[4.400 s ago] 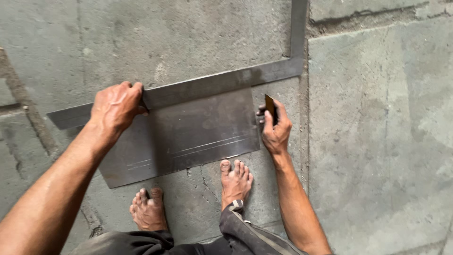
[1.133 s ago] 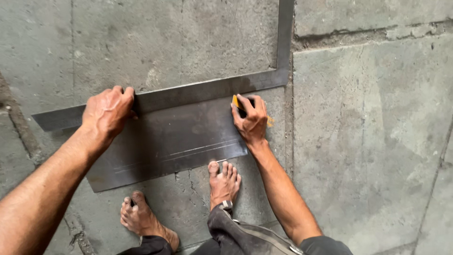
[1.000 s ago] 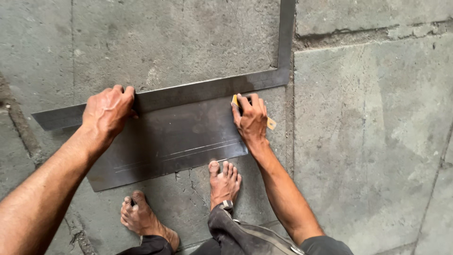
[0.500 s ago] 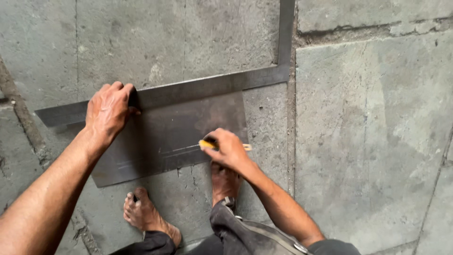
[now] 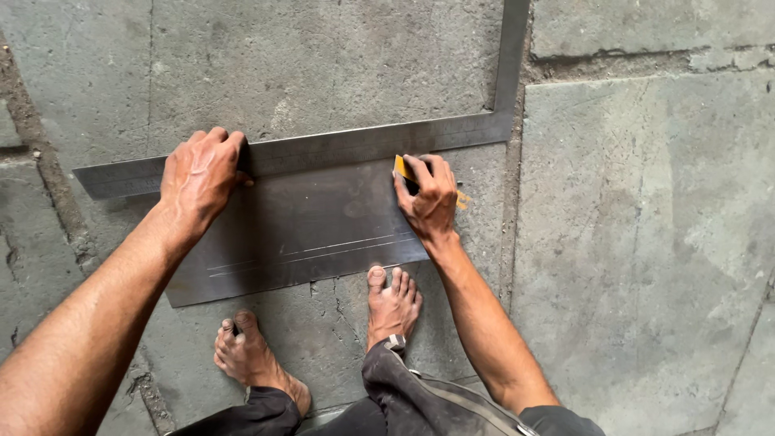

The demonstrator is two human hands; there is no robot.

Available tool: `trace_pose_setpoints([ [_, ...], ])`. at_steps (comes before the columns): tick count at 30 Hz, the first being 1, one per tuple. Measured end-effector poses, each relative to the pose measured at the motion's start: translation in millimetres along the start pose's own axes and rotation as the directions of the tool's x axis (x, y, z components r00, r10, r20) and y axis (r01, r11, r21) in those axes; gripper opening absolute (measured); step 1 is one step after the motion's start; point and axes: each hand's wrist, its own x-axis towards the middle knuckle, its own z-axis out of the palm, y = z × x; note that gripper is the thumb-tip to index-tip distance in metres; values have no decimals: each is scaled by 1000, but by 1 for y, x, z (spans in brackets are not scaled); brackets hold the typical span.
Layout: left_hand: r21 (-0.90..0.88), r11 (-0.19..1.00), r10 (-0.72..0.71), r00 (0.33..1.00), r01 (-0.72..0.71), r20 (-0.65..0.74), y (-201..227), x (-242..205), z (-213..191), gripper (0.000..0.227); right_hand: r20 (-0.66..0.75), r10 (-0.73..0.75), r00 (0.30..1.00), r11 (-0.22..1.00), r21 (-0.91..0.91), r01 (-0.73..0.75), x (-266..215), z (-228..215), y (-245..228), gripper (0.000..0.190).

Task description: The person uses a metal ruler and a yellow scoring tool to repeatedly score parallel lines on a rectangular metal sheet placed on a stone floor. The person repositions the ruler and scores multiple lines across the sheet's surface.

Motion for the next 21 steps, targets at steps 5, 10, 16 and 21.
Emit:
trace_pose_setpoints([
  [5,2,1000,14,1000,-14,-2,0,0,1,49,37,-7,999,1000,4,6,-4,-1,1,32],
  [10,3,1000,21,1000,-21,-18,-1,0,1,48,96,-10,995,997,-76,17,9,-4,-6,31],
  [16,-56,998,19,1000,-20,-25,3,-9,4,45,688,134,714,968,-246,55,5,-33,-24,25],
  [21,-54,998,29,997,-33,-74,-3,3,-7,44,195,39,980,999,6,-41,16,-25,-28,33],
])
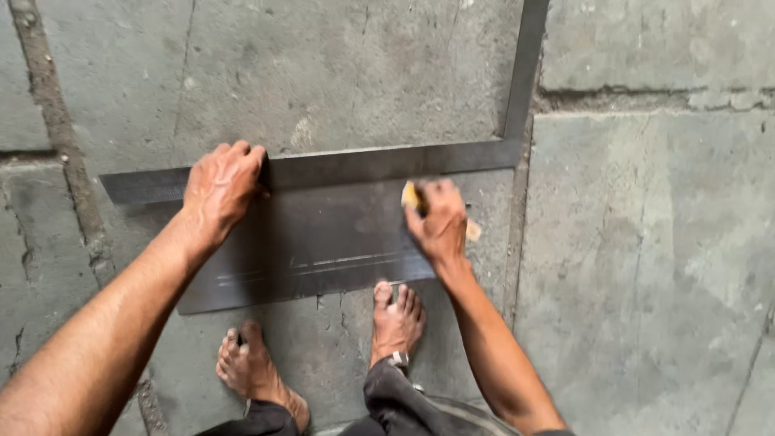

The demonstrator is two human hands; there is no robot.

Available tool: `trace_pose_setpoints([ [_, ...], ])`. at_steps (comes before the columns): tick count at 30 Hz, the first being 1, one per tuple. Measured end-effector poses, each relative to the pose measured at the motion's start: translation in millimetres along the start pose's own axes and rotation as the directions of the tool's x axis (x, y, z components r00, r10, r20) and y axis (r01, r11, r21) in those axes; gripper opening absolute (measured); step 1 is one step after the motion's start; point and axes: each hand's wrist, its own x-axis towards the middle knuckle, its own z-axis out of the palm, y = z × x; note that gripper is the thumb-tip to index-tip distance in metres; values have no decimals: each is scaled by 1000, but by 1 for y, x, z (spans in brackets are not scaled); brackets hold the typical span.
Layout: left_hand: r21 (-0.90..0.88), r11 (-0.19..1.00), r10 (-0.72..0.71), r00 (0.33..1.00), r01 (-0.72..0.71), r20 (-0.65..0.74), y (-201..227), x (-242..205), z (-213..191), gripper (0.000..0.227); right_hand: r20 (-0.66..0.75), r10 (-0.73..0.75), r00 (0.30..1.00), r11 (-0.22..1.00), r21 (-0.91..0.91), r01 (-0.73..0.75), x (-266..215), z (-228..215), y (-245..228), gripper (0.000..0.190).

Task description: The person uses a metal ruler and a yellow scoring tool to repeatedly score parallel lines on a rectangular metal sheet placed on a stone floor. The person repositions the ruler and scores multiple lines across the sheet's surface.

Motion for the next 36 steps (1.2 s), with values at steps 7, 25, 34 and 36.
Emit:
trace_pose_setpoints([
  [7,22,1000,-14,999,13,36,0,-1,1,44,-249,-51,967,999,-4,51,0,28,15,30],
  [25,-14,1000,-1,993,-1,-120,-82,-64,25,47,-264,160,951,983,133,-129,46,-29,89,29],
  [34,411,895,-178,984,172,-22,-198,-125,61,43,257,34,966,894,423,-144,71,23,61,30],
  [36,413,897,-169,986,158,-11,-208,-120,71,47,277,40,960,878,448,-166,78,17,55,30],
])
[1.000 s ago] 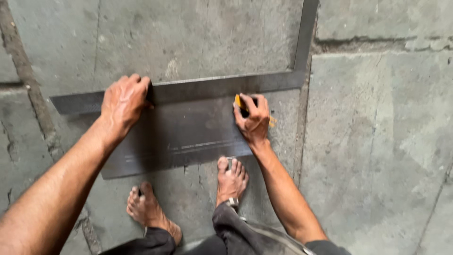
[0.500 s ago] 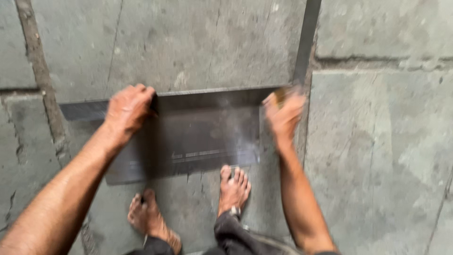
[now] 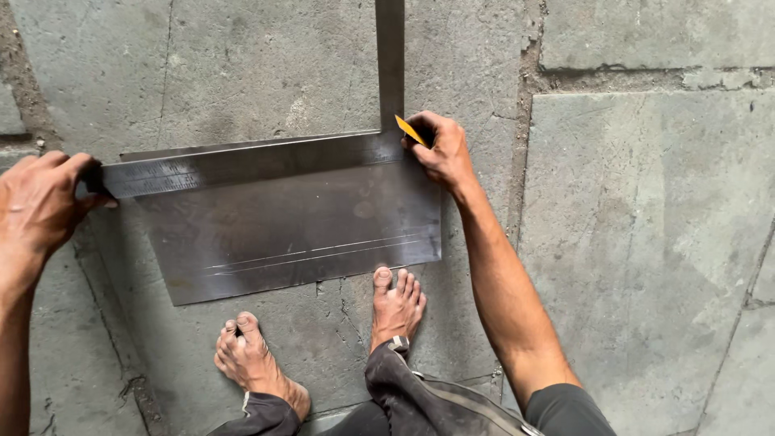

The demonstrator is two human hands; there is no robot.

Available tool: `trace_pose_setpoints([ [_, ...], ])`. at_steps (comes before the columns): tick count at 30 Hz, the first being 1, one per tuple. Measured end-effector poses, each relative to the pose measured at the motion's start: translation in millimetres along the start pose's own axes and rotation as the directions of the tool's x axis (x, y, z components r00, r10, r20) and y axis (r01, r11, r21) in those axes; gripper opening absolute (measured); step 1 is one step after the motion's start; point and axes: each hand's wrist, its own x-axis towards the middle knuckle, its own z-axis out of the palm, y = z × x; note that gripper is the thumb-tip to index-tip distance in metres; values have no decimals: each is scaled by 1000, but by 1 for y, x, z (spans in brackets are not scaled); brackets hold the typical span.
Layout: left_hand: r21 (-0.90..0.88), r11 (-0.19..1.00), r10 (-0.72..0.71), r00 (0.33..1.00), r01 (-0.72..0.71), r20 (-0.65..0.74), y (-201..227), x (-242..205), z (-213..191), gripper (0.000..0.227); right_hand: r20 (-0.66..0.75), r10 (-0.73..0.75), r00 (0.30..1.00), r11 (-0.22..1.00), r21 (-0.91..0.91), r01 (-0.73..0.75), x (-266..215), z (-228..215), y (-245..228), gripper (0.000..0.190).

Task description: The person uses a metal ruler and a yellow scoring tool to repeatedly score parallel lines on a rectangular metal sheet placed on a stone floor. The person repositions the ruler and scores multiple lines across the sheet's surface.

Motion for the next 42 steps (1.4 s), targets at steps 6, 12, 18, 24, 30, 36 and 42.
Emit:
trace_pose_setpoints([
  [6,-95,995,35,997,-28,70,-8,16,14,53,-41,53,998,998,-17,-54,-5,1,-4,29],
  [12,-79,996,52,988,-40,148,-9,30,14,57,-61,77,995,997,-2,-77,-4,3,-7,29],
  [18,-165,984,90,988,-68,127,-14,28,17,56,-80,81,993,997,13,-80,-7,3,-13,30],
  [24,-175,979,131,982,-106,138,-9,34,-12,55,-80,69,994,995,82,-62,-10,7,-6,34],
  [30,-598,801,34,995,31,98,-8,9,-55,34,-161,-32,987,998,45,40,-20,-14,-90,32],
  [36,-620,738,88,949,-267,-304,-9,2,-44,42,381,163,910,640,-743,196,-98,-36,-224,48],
  [42,-499,853,104,987,-152,-122,1,19,-27,49,706,-45,707,590,-552,589,-107,77,-250,57],
])
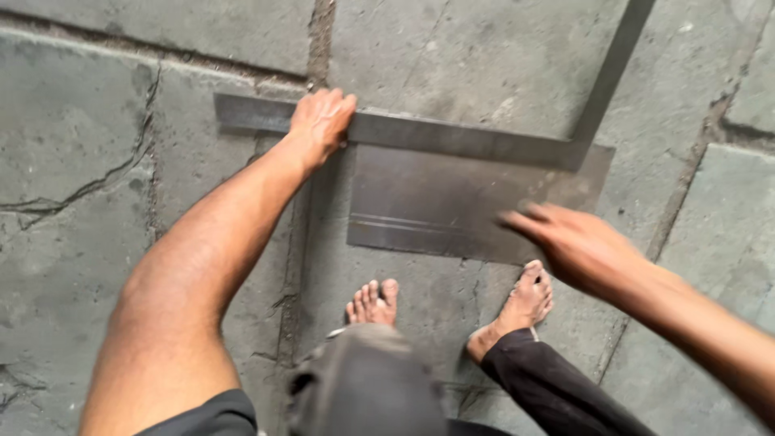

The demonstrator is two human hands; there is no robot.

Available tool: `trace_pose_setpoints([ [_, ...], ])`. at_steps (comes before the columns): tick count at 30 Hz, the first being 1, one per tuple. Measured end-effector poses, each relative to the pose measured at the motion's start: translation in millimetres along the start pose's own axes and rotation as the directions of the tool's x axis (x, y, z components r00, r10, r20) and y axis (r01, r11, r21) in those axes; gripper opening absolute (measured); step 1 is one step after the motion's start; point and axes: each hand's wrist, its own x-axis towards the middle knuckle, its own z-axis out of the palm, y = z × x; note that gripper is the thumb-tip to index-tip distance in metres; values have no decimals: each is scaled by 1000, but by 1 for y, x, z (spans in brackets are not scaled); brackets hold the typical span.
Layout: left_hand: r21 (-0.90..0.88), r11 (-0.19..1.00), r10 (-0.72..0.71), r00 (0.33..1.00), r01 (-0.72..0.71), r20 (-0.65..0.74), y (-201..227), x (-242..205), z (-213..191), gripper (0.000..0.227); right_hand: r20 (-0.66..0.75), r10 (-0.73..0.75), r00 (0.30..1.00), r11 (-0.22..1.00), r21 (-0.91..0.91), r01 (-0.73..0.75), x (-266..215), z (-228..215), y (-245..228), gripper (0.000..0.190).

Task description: The person uses a metal ruler and a yellow scoring tool to repeatedly score parallel lines on a rectangular metal sheet placed on a stone floor. The person repositions the ruler and scores multiple lines across the sheet's surface.

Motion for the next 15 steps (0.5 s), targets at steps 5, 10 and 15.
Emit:
trace_pose_setpoints([
  [5,52,996,-80,995,77,58,4,8,-5,41,-465,235,853,949,300,-98,122,82,-41,46],
  [10,66,989,-134,989,130,58,2,12,5,29,-693,399,601,889,452,-70,189,137,-68,29],
  [15,66,993,-94,994,97,-49,-3,16,7,26,-735,398,549,909,396,-129,215,148,-67,31],
])
